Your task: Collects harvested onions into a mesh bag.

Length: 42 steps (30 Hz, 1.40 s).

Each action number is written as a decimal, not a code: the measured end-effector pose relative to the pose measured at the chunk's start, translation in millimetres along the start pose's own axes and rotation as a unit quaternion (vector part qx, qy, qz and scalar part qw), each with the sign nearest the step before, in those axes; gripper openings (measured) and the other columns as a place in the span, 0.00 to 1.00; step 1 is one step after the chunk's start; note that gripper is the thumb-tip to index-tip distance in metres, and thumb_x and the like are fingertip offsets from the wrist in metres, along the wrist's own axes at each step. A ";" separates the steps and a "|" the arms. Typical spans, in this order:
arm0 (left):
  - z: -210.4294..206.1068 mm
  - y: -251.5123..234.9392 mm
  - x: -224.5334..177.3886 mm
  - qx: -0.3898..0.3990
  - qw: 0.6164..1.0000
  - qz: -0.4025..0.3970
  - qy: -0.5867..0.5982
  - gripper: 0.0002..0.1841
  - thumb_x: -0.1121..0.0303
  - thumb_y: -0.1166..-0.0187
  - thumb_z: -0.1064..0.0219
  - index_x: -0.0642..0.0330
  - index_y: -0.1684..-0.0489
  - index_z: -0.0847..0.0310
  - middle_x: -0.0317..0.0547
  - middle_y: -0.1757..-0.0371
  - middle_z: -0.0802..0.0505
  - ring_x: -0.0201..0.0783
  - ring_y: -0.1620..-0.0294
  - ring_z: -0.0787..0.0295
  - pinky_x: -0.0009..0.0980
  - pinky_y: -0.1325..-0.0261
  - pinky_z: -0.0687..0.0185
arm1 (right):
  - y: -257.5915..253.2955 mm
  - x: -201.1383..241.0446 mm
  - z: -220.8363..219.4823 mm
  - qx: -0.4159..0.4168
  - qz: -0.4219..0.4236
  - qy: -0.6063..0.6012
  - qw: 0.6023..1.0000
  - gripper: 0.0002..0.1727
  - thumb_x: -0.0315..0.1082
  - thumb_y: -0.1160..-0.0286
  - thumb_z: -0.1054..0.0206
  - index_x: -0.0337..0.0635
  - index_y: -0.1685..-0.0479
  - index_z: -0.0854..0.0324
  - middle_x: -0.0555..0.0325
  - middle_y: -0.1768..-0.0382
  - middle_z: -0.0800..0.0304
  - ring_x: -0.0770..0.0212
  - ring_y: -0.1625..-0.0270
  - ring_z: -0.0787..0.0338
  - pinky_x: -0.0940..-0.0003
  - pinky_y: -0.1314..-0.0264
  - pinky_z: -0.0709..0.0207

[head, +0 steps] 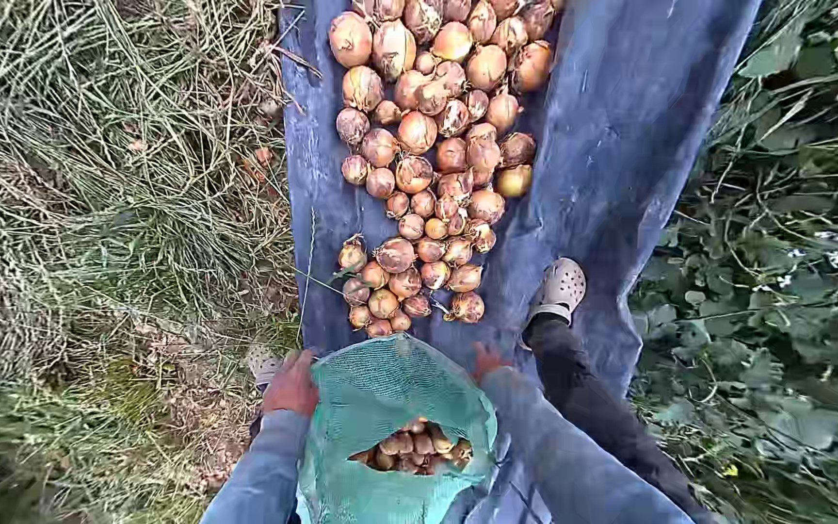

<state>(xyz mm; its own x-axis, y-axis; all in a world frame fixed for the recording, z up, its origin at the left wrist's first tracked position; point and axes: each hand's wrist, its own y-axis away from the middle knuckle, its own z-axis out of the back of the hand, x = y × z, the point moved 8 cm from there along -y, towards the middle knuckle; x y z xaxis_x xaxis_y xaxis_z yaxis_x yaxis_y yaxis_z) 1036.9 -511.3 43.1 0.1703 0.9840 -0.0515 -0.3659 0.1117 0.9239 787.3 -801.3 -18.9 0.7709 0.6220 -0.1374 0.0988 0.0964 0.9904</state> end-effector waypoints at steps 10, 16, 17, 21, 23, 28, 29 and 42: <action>-47.5 -41.4 -91.5 0.123 0.968 0.115 -0.184 0.35 0.69 0.25 0.28 0.59 0.14 0.33 0.66 0.16 0.26 0.67 0.20 0.25 0.67 0.26 0.25 | -4.9 9.7 1.1 -0.032 0.068 -0.178 0.981 0.44 0.41 0.24 0.27 0.41 0.08 0.42 0.31 0.14 0.36 0.27 0.17 0.29 0.29 0.22 0.31; -74.2 -93.3 -94.2 0.080 0.986 0.084 -0.117 0.25 0.62 0.17 0.36 0.63 0.23 0.26 0.71 0.30 0.14 0.70 0.30 0.16 0.71 0.34 0.22 | -51.3 8.1 -0.7 0.011 0.152 -0.069 0.986 0.24 0.41 0.12 0.40 0.34 0.26 0.20 0.34 0.26 0.19 0.33 0.22 0.21 0.32 0.21 0.31; -86.1 -88.8 -86.2 0.088 0.989 0.057 -0.103 0.23 0.59 0.15 0.39 0.61 0.24 0.23 0.70 0.33 0.12 0.70 0.33 0.14 0.72 0.35 0.21 | -50.0 -5.4 4.5 0.003 0.162 -0.071 0.984 0.23 0.46 0.10 0.41 0.37 0.34 0.15 0.36 0.34 0.12 0.35 0.28 0.15 0.32 0.26 0.27; -137.3 -81.9 -66.1 0.206 0.975 -0.071 0.042 0.20 0.57 0.10 0.40 0.60 0.33 0.14 0.63 0.39 0.08 0.60 0.34 0.12 0.63 0.26 0.23 | -50.5 -96.6 45.2 -0.006 0.129 -0.039 0.991 0.24 0.53 0.12 0.38 0.39 0.53 0.09 0.38 0.60 0.07 0.36 0.52 0.08 0.30 0.45 0.20; -163.6 -80.8 -57.9 0.258 0.957 -0.074 0.114 0.20 0.55 0.12 0.36 0.65 0.44 0.10 0.62 0.46 0.07 0.58 0.39 0.11 0.60 0.28 0.23 | -42.5 -134.1 68.6 -0.016 0.106 0.002 0.994 0.23 0.51 0.13 0.36 0.37 0.56 0.09 0.37 0.60 0.08 0.35 0.51 0.09 0.29 0.42 0.21; -239.7 -96.3 -55.1 0.244 0.947 0.061 0.201 0.27 0.49 0.16 0.32 0.70 0.41 0.12 0.68 0.37 0.09 0.62 0.29 0.16 0.61 0.21 0.28 | -57.5 -142.9 78.1 -0.007 0.052 0.070 0.996 0.23 0.49 0.13 0.35 0.36 0.57 0.09 0.35 0.56 0.07 0.33 0.46 0.09 0.28 0.39 0.22; -249.5 -103.0 -53.0 0.218 0.952 0.098 0.192 0.29 0.46 0.17 0.32 0.69 0.41 0.12 0.67 0.36 0.10 0.63 0.28 0.16 0.62 0.21 0.27 | -62.5 -135.2 78.1 -0.014 0.034 0.070 0.997 0.23 0.51 0.14 0.35 0.37 0.56 0.09 0.35 0.55 0.07 0.33 0.45 0.09 0.27 0.38 0.22; -109.6 -179.1 -5.7 0.038 0.985 0.168 -0.011 0.18 0.61 0.15 0.36 0.71 0.45 0.13 0.74 0.39 0.11 0.71 0.34 0.14 0.71 0.36 0.20 | -119.3 -33.3 32.8 -0.055 -0.066 0.001 0.996 0.23 0.48 0.17 0.34 0.32 0.51 0.12 0.30 0.45 0.10 0.30 0.38 0.11 0.27 0.39 0.22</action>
<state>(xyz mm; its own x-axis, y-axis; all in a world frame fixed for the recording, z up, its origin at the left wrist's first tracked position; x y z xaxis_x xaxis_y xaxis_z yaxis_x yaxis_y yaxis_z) 1001.2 -521.8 -163.7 0.0722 0.9601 0.2702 -0.3349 -0.2318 0.9133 770.4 -859.0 -132.1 0.7546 0.6000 -0.2656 0.1289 0.2614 0.9566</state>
